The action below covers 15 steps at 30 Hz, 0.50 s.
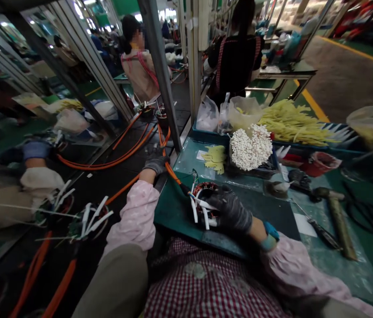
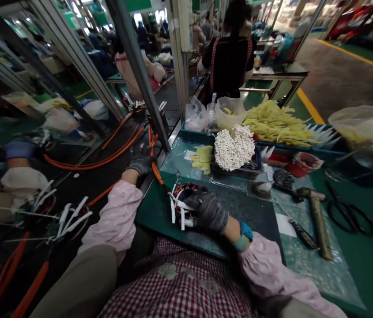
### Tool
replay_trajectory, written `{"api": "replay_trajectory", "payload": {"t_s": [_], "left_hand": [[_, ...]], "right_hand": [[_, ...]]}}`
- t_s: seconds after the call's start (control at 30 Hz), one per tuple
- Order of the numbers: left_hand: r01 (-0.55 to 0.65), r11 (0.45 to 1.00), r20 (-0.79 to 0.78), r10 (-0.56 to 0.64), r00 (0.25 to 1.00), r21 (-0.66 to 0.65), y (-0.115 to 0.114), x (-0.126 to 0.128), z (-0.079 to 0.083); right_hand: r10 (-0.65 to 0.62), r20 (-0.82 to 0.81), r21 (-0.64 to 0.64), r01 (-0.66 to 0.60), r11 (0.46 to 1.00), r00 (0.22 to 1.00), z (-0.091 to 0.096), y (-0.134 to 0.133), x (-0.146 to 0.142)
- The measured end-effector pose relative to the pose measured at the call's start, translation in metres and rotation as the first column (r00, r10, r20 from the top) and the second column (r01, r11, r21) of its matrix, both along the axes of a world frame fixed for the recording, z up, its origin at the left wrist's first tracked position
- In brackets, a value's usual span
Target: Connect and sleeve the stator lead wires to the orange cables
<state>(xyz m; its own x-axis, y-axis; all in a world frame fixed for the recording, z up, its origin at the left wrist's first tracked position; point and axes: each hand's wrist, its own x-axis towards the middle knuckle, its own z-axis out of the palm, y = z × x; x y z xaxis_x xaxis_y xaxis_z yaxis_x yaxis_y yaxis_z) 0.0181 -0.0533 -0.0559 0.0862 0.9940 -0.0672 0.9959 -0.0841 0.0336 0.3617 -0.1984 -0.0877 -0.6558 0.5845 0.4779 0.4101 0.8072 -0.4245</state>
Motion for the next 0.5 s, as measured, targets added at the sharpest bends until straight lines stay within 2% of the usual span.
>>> {"api": "replay_trajectory", "payload": {"t_s": [0.1, 0.2, 0.27, 0.33, 0.4, 0.47, 0.5], "left_hand": [[-0.047, 0.995, 0.014, 0.046, 0.999, 0.088, -0.021, 0.001, -0.001], [-0.098, 0.984, 0.032, 0.094, 0.995, 0.146, -0.052, 0.003, -0.010], [-0.119, 0.981, 0.033, 0.115, 0.993, 0.155, -0.082, 0.000, -0.020], [-0.125, 0.979, 0.031, 0.121, 0.992, 0.158, -0.118, -0.009, -0.029], [-0.105, 0.982, 0.027, 0.102, 0.994, 0.156, -0.158, -0.020, -0.037], [-0.055, 0.988, 0.026, 0.051, 0.998, 0.142, -0.198, -0.028, -0.043], [-0.021, 0.990, 0.028, 0.017, 0.999, 0.136, -0.218, -0.028, -0.046]], "right_hand": [[0.082, 0.031, 0.011, -0.083, 0.997, 0.996, -0.012, 0.003, 0.014], [0.231, 0.094, -0.032, -0.229, 0.973, 0.968, -0.006, 0.012, 0.019], [0.236, 0.099, -0.041, -0.233, 0.972, 0.967, 0.001, 0.016, 0.024], [0.125, 0.048, -0.040, -0.124, 0.992, 0.991, 0.003, 0.015, 0.030], [-0.080, -0.061, -0.062, 0.076, 0.995, 0.995, -0.004, 0.006, 0.038], [-0.308, -0.189, -0.139, 0.285, 0.948, 0.933, -0.017, -0.011, 0.043], [-0.423, -0.242, -0.204, 0.380, 0.902, 0.873, -0.026, -0.023, 0.044]]}}
